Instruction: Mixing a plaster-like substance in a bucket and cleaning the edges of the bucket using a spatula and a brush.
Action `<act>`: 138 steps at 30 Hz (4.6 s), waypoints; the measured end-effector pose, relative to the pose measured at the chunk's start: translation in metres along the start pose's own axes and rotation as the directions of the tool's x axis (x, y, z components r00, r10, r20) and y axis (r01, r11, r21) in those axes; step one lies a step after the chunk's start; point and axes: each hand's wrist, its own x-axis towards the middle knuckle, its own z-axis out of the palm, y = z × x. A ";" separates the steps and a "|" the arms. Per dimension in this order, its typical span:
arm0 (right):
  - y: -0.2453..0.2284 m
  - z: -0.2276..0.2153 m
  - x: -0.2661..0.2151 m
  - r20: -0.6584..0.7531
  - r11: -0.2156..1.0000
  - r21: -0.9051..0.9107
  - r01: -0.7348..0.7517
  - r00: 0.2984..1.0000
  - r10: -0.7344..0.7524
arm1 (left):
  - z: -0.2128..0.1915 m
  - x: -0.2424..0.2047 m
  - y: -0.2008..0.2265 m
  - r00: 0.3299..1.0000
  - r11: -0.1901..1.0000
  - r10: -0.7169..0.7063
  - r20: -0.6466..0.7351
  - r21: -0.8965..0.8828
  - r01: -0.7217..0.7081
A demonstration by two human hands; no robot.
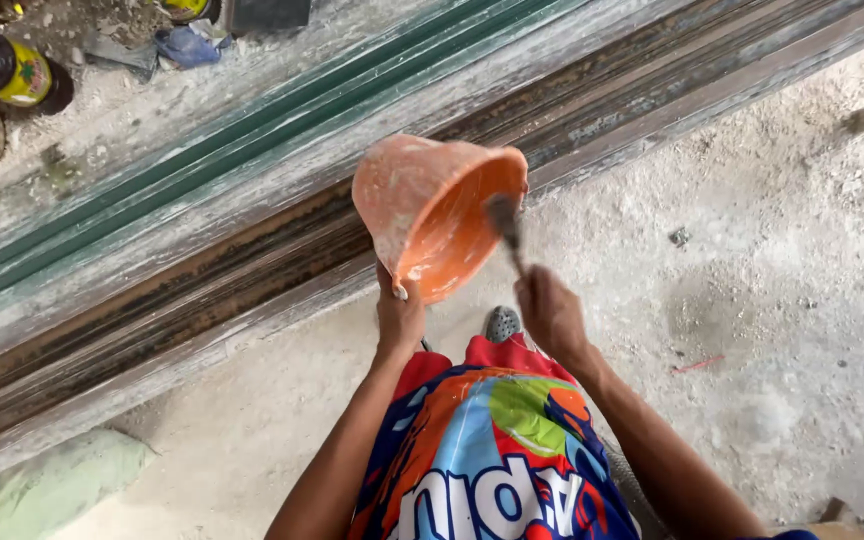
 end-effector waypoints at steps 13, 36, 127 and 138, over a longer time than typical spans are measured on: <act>0.011 0.072 -0.007 0.862 0.616 0.356 -0.703 0.501 0.072 | -0.007 -0.008 -0.012 0.987 0.973 -0.155 0.047 0.180 0.144; -0.011 0.077 -0.021 0.249 0.978 -0.174 -0.117 0.955 0.158 | -0.023 -0.017 -0.024 0.978 0.984 0.168 0.121 -0.088 -0.158; -0.007 0.017 -0.007 0.287 0.933 -0.323 -0.157 0.924 0.255 | 0.020 0.000 -0.003 0.900 0.759 -0.419 0.119 -0.498 0.420; -0.009 0.045 0.010 -0.105 0.998 0.048 -0.041 0.993 0.046 | 0.004 0.028 0.031 0.807 0.488 -0.523 0.274 -0.680 0.547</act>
